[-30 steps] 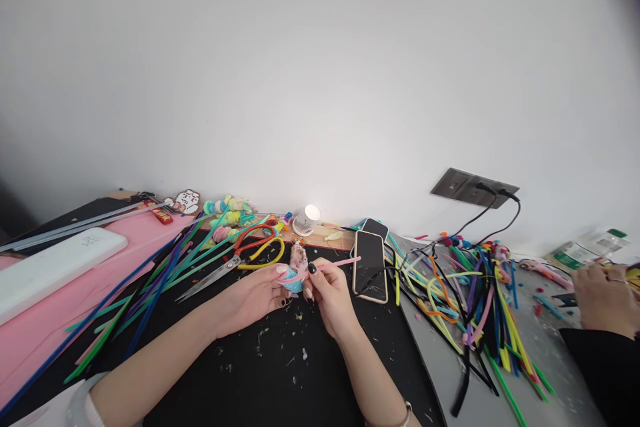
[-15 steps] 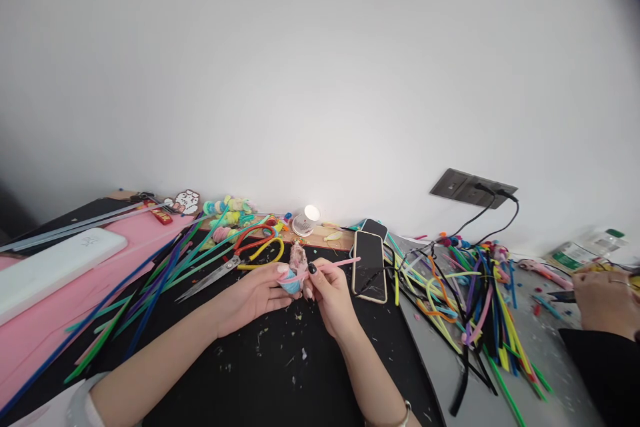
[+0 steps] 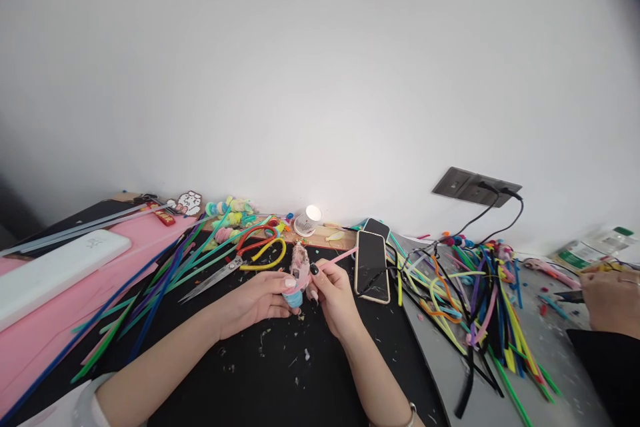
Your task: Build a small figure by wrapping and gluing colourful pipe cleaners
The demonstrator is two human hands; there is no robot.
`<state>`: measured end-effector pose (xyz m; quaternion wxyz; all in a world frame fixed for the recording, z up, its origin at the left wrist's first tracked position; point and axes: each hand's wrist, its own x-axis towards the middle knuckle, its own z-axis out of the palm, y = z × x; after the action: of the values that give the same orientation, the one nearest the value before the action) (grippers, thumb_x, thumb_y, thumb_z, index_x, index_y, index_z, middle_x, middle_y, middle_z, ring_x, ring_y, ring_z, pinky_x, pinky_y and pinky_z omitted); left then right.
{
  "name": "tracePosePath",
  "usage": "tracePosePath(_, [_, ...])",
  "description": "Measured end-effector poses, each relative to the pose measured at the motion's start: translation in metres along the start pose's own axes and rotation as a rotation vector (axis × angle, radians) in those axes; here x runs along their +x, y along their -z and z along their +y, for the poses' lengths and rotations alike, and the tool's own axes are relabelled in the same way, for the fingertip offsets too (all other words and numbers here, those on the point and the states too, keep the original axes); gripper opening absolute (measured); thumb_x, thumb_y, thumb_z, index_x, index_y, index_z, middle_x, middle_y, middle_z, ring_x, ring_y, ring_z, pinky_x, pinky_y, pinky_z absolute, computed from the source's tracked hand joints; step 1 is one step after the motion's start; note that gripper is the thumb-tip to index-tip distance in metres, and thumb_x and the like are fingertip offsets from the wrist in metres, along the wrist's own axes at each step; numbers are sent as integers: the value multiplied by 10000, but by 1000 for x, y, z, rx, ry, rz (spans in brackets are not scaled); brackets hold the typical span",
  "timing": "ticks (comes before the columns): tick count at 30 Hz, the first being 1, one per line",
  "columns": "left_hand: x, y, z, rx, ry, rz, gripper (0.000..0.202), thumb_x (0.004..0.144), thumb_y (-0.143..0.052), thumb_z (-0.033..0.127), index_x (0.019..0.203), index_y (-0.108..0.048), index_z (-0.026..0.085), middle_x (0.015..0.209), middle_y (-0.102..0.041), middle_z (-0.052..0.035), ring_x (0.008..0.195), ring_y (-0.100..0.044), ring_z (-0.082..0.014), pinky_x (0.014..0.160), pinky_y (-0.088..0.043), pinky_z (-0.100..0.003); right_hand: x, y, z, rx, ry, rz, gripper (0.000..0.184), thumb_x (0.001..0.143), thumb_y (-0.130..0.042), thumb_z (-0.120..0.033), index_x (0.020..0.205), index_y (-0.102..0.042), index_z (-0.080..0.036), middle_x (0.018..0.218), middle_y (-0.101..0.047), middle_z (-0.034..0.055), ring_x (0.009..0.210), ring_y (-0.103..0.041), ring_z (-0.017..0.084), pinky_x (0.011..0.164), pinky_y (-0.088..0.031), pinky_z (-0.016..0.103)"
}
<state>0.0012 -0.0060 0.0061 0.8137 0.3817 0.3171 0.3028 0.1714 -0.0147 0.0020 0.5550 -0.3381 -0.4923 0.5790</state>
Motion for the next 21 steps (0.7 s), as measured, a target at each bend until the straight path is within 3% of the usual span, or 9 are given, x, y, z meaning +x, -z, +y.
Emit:
tracePosePath(10, [-2,-2,1,42,39,-56,244,760,-703,338,913,-691,147,803,-707,-66,725,-662,-182,692,-462,-272,-1,-3,-1,-17,-42,-7,322,767,-686,-439,647,-560,-167,482,-433,-65,438,-315,72,458,-225,218])
tracePosePath(21, [3,4,-4,-65,-7,-48,327,799,-652,426,978,-667,152,917,-711,-102,772,-652,-192,692,-455,-276,0,-4,-2,41,-56,63,304,712,-735,-427,679,-567,-177,487,-463,-61,440,-350,79,452,-278,210])
